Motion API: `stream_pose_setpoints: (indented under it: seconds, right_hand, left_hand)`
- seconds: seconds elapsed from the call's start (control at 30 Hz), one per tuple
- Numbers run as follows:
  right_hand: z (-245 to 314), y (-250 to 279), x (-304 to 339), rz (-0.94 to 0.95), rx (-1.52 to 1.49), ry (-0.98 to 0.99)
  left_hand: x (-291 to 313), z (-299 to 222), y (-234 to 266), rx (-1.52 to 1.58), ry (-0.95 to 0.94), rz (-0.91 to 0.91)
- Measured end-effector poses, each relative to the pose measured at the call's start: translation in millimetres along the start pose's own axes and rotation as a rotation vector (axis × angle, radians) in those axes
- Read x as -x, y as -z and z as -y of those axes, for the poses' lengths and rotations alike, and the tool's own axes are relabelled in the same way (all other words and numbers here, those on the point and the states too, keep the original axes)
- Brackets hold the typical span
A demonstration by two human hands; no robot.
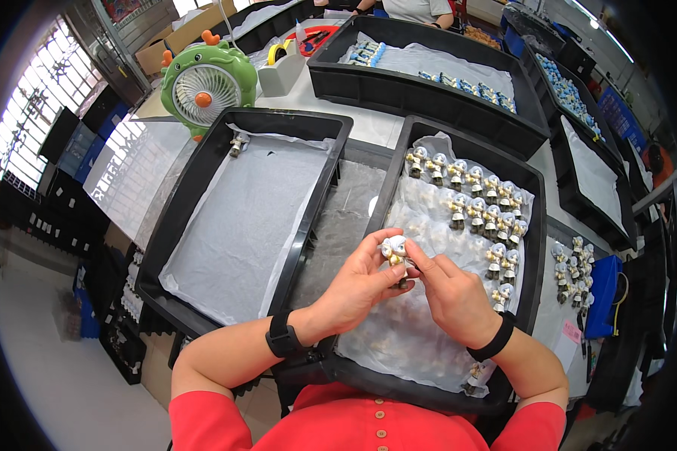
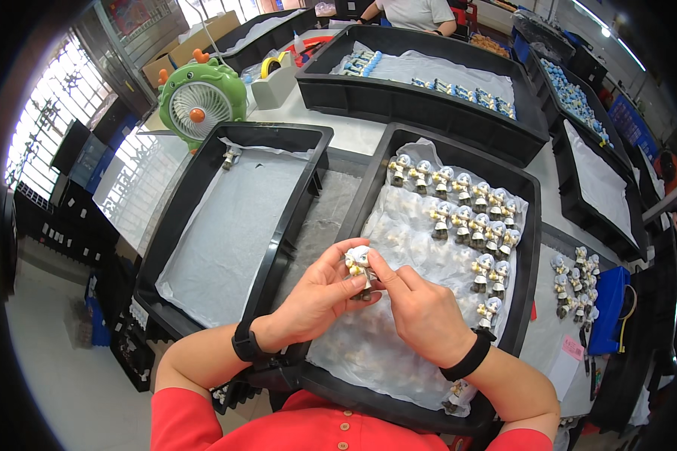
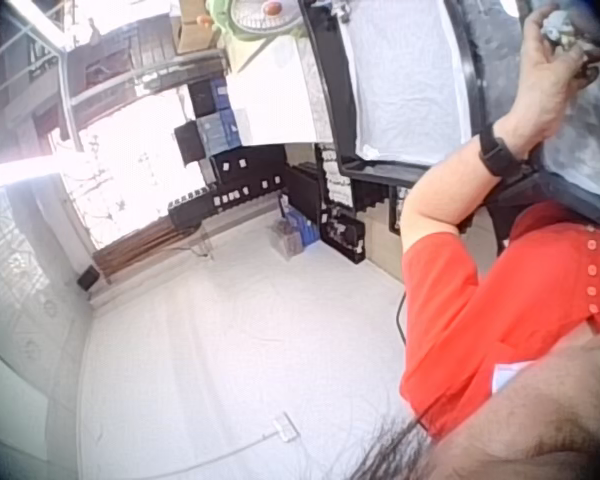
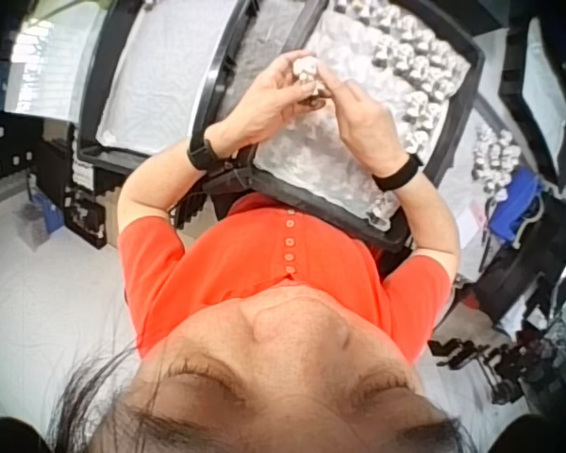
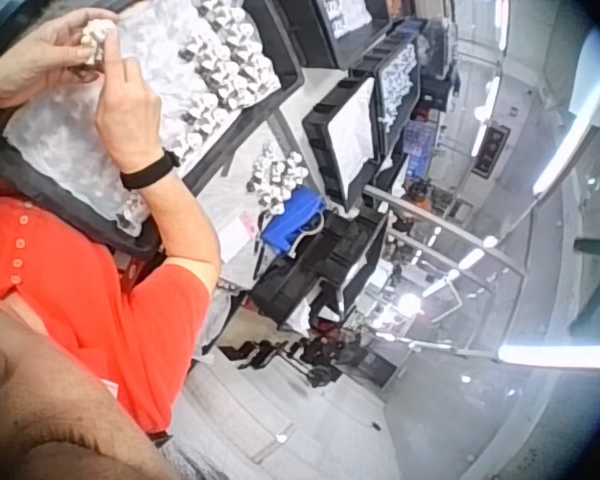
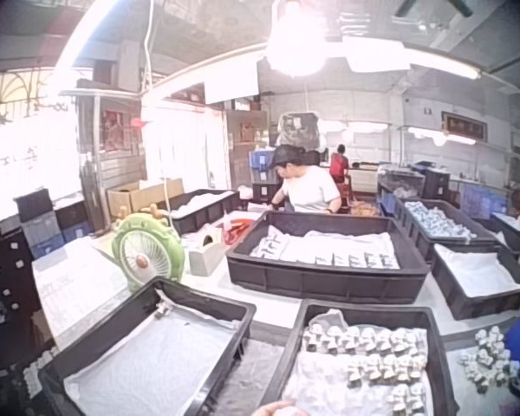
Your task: The person assembles small cylindrical components with gold-colored tops at a workstation. They pick up individual units from a tray, use a black pen-like tool to adjust or insert parts, and place the finished items into a separate tray.
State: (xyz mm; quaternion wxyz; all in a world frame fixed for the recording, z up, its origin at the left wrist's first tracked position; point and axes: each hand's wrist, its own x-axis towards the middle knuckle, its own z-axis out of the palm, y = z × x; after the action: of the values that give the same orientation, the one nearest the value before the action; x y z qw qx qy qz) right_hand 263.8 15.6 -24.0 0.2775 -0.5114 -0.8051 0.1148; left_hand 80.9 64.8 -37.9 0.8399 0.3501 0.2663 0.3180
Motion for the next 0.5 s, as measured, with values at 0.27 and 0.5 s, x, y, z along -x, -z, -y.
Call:
stream_pose_setpoints:
  seconds: [0.27, 0.5]
  right_hand:
    - [3.4, 4.5, -0.5, -0.024, -0.047, -0.027]
    - [4.1, 22.6, -5.0, -0.045, -0.151, -0.101]
  left_hand:
    - [1.5, -2.8, -0.8, 0.057, 0.011, -0.008]
    - [0.6, -1.8, 4.8, 0.010, 0.024, 0.052]
